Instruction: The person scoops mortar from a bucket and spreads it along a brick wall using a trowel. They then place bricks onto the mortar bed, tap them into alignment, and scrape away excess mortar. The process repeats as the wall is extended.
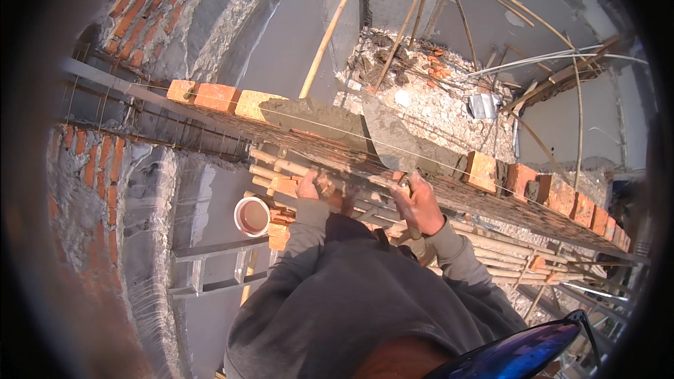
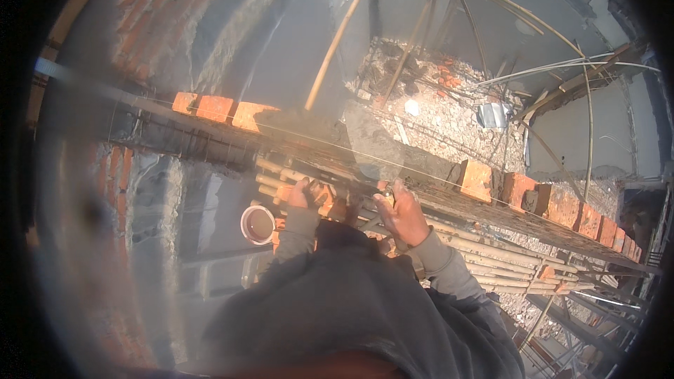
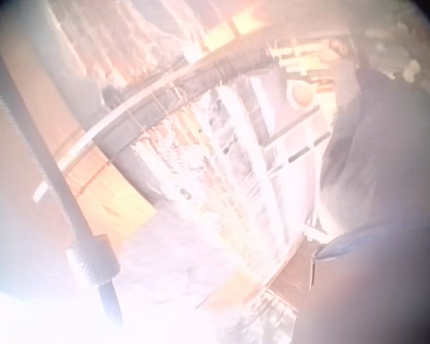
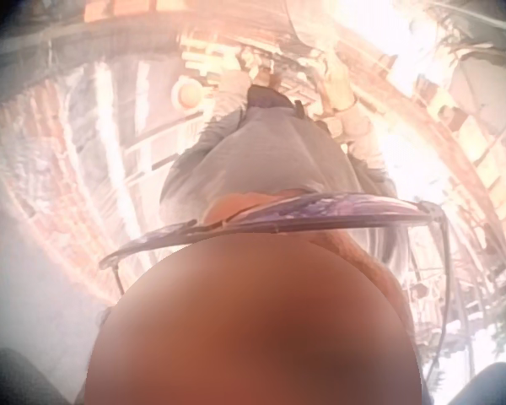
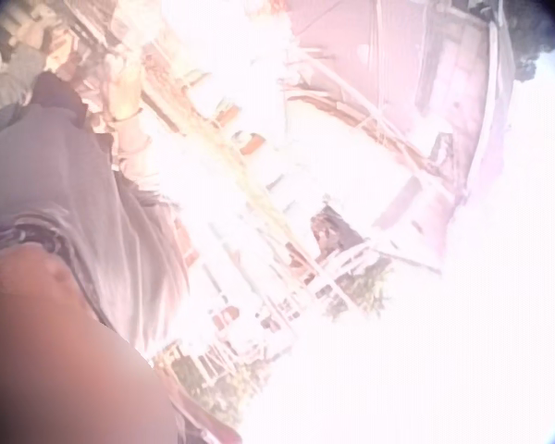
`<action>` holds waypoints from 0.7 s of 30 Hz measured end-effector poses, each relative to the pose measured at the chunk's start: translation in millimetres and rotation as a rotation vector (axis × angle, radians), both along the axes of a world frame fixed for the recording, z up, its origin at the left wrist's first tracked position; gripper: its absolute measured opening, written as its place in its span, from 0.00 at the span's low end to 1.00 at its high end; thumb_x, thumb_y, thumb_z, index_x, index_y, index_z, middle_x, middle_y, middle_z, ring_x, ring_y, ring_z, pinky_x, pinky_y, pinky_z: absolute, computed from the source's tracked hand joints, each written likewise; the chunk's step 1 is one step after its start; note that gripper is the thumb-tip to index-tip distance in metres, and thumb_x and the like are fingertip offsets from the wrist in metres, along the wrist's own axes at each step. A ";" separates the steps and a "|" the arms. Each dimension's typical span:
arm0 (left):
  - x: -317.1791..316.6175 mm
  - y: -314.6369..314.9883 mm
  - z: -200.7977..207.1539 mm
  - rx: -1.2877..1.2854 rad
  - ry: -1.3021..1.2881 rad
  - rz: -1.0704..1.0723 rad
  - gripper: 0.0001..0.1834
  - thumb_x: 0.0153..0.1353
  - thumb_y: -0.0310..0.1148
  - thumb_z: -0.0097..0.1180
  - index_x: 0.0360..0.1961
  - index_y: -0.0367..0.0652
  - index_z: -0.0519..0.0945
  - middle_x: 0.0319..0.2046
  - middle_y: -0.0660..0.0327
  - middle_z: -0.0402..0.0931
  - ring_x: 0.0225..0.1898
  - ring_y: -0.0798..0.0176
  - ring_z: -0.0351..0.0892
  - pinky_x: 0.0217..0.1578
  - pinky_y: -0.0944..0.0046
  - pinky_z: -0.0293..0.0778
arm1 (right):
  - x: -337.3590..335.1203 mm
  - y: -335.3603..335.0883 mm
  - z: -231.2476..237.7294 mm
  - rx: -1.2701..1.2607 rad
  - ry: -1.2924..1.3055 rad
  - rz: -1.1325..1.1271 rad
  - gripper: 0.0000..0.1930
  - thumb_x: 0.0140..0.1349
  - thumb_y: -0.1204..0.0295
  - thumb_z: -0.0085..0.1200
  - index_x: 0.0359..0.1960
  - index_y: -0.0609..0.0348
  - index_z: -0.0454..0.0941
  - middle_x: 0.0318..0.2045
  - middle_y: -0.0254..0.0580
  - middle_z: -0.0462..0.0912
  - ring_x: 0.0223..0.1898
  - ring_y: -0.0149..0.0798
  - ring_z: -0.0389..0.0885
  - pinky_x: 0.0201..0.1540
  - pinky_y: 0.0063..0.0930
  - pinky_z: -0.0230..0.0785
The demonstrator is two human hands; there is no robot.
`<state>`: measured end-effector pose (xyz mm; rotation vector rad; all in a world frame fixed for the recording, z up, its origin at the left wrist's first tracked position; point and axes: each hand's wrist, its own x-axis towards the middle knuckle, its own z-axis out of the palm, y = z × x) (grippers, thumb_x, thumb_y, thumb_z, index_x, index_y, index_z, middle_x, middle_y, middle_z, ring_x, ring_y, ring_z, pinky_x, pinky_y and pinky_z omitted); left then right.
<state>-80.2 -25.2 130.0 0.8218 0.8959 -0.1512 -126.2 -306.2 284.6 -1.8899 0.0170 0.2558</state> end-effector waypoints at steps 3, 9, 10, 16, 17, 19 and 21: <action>3.8 -9.0 -17.8 -0.061 -0.069 -0.044 0.17 0.67 0.37 0.57 0.53 0.43 0.77 0.53 0.52 0.79 0.54 0.47 0.80 0.50 0.40 0.81 | 28.4 11.2 40.6 0.285 0.153 -0.048 0.15 0.78 0.64 0.54 0.49 0.67 0.79 0.31 0.39 0.81 0.32 0.33 0.83 0.35 0.33 0.75; 6.1 17.1 -52.1 -0.113 -0.041 0.074 0.08 0.66 0.29 0.60 0.41 0.36 0.85 0.42 0.55 0.85 0.43 0.55 0.87 0.40 0.55 0.85 | 98.8 62.0 47.9 0.668 0.556 -0.142 0.13 0.81 0.62 0.51 0.42 0.59 0.79 0.28 0.33 0.80 0.22 0.29 0.79 0.19 0.26 0.73; 6.8 28.8 -51.6 -0.134 -0.023 0.078 0.08 0.66 0.28 0.59 0.40 0.35 0.85 0.43 0.54 0.85 0.43 0.54 0.87 0.41 0.54 0.86 | 113.1 73.4 41.4 0.649 0.605 -0.139 0.13 0.80 0.62 0.51 0.42 0.59 0.79 0.28 0.33 0.80 0.22 0.29 0.79 0.18 0.26 0.73; -9.7 93.8 -35.5 0.003 0.021 0.273 0.22 0.67 0.36 0.54 0.56 0.31 0.82 0.49 0.50 0.84 0.44 0.51 0.87 0.44 0.50 0.87 | 176.3 179.8 -26.8 0.896 0.580 -0.046 0.12 0.79 0.60 0.53 0.41 0.54 0.81 0.28 0.32 0.81 0.24 0.30 0.80 0.22 0.30 0.75; -13.9 104.3 -36.0 0.012 0.042 0.317 0.23 0.67 0.36 0.54 0.59 0.32 0.81 0.50 0.51 0.84 0.45 0.51 0.87 0.45 0.49 0.87 | 178.5 198.1 -37.9 0.999 0.607 -0.034 0.12 0.79 0.60 0.54 0.42 0.54 0.80 0.28 0.32 0.80 0.24 0.30 0.80 0.23 0.30 0.76; -23.4 129.2 -39.3 -0.027 -0.032 0.288 0.28 0.67 0.35 0.53 0.68 0.36 0.76 0.52 0.53 0.82 0.48 0.50 0.85 0.48 0.47 0.86 | 183.1 237.1 -55.3 1.182 0.692 -0.036 0.12 0.80 0.60 0.54 0.44 0.55 0.79 0.28 0.31 0.80 0.24 0.31 0.80 0.26 0.30 0.77; -29.2 148.8 -45.6 -0.045 -0.042 0.375 0.29 0.68 0.33 0.53 0.69 0.38 0.75 0.53 0.55 0.81 0.50 0.50 0.85 0.48 0.46 0.86 | 194.9 276.6 -63.2 1.273 0.621 0.060 0.12 0.80 0.60 0.53 0.47 0.56 0.78 0.28 0.33 0.80 0.24 0.31 0.80 0.28 0.30 0.77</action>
